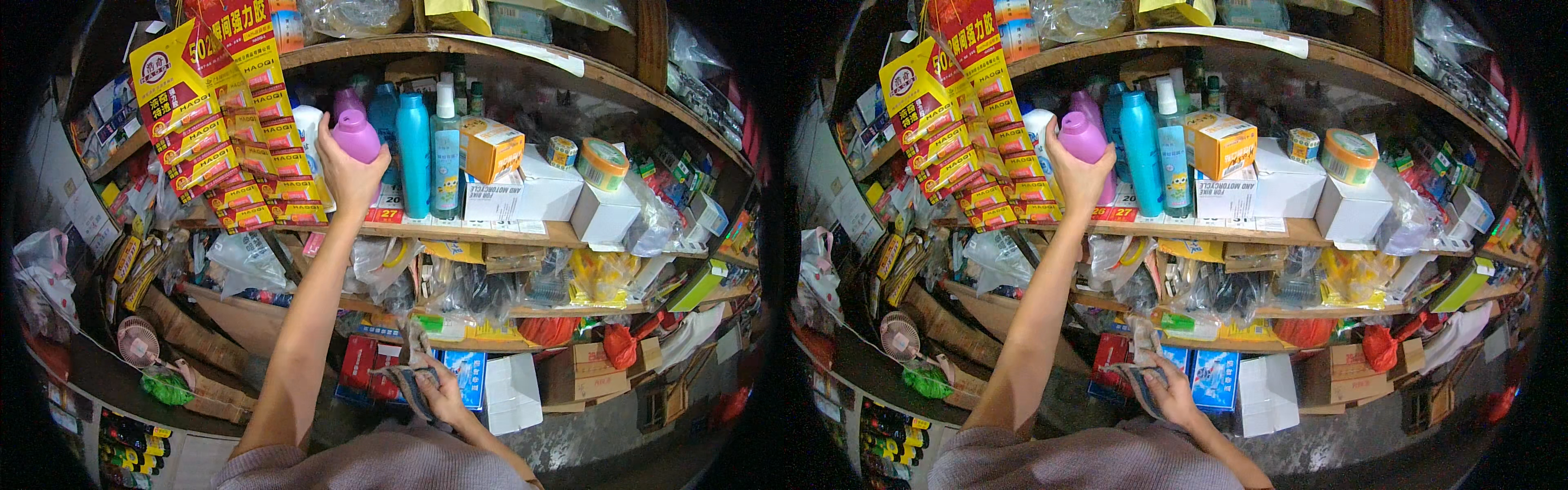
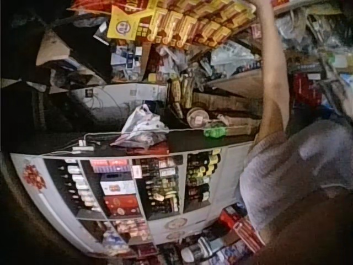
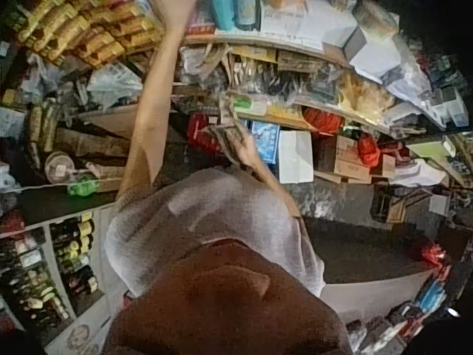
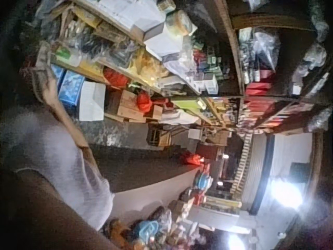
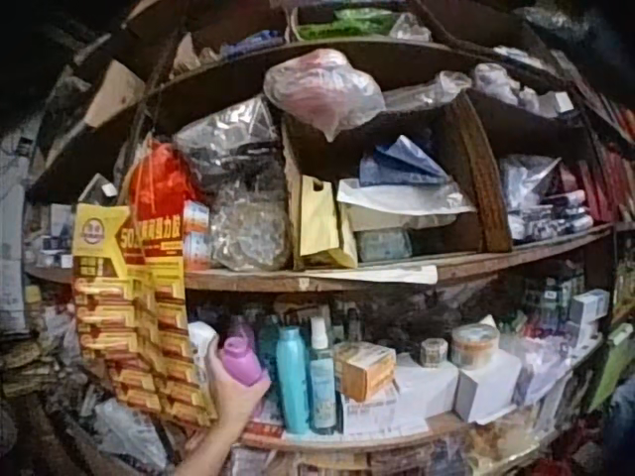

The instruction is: The person wipes multiple shelves and product surfaces in a small store using a cloth. They move along aisles, wiping bottles, boxes, and shelf edges, then return to the counter area to continue wiping.

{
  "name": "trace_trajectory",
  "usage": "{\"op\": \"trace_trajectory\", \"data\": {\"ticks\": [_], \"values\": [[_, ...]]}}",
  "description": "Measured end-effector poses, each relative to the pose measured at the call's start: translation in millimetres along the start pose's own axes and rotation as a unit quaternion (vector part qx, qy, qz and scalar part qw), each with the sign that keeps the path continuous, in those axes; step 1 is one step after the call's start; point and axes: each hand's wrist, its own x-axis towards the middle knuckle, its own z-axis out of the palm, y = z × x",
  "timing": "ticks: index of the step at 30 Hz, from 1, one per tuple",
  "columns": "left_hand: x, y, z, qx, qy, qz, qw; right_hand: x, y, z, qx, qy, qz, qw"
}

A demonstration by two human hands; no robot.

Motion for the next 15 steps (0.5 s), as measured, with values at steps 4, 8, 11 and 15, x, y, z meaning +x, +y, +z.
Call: {"op": "trace_trajectory", "data": {"ticks": [4, 8, 11, 15], "values": [[-17, -3, -9, -0.04, -0.061, -0.112, 0.991, 4, -6, -3, -0.025, 0.088, -0.018, 0.996], [-38, 14, -40, -0.118, -0.025, -0.031, 0.992, 25, -40, -29, 0.202, 0.144, 0.057, 0.967], [-85, 42, -86, -0.074, -0.149, -0.026, 0.986, 48, -74, -41, 0.281, 0.15, -0.072, 0.945], [-161, 77, -123, -0.03, -0.39, 0.028, 0.92, 75, -109, -18, -0.24, 0.243, -0.237, 0.909]]}}
